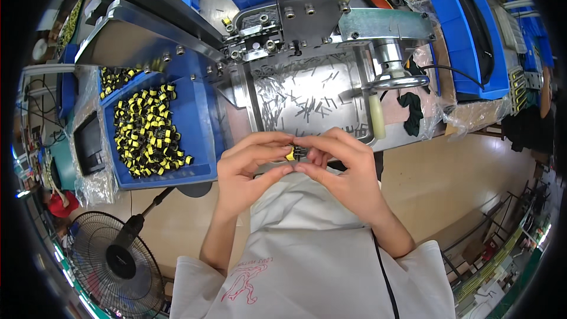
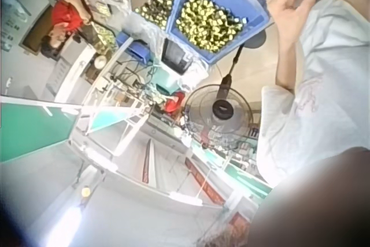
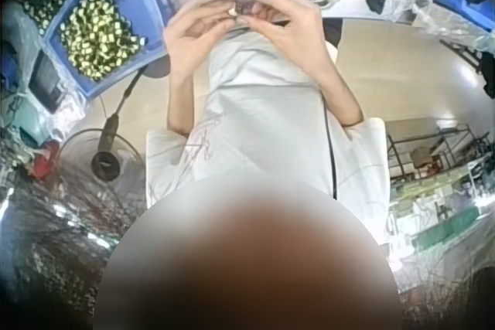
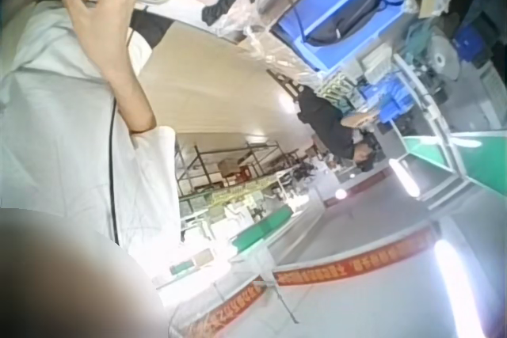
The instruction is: Picking small electronic parts from bins, placing them into an assembly jig, and operating a manual press lever.
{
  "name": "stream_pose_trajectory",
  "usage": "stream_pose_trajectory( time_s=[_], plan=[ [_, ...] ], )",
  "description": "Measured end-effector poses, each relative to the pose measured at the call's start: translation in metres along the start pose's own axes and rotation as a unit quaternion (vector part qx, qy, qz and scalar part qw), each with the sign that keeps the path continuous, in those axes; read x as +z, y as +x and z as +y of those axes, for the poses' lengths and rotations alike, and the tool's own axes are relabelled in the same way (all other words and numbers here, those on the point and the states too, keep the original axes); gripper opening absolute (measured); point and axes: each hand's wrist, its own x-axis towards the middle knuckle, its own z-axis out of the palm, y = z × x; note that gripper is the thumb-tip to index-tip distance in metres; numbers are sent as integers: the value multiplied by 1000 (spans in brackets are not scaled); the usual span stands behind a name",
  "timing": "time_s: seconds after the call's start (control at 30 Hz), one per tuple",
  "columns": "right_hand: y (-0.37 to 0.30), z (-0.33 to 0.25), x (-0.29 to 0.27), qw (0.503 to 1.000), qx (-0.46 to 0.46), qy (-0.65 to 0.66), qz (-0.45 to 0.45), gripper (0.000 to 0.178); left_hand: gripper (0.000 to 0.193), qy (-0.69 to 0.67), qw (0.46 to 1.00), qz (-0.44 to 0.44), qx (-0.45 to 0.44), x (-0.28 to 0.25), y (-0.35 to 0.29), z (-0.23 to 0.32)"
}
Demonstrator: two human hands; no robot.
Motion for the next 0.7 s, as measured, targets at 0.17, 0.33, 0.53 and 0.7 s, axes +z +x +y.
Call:
stream_pose_trajectory(
  time_s=[0.17, 0.33, 0.53, 0.7],
  plan=[
    [9, 29, 3, 974, -26, -223, -16, 43, 32, -28, 999, 24, -36, -10, -9, -10],
    [7, 54, 9, 917, -79, -382, -86, 35, 33, -114, 991, 35, -59, -18, -10, -13],
    [16, 57, 10, 906, -76, -395, -135, 19, 34, -129, 989, 55, -41, -20, -11, -14],
    [18, 59, 8, 904, -84, -397, -136, 19, 33, -232, 972, 29, -28, -24, -8, -13]
  ],
)
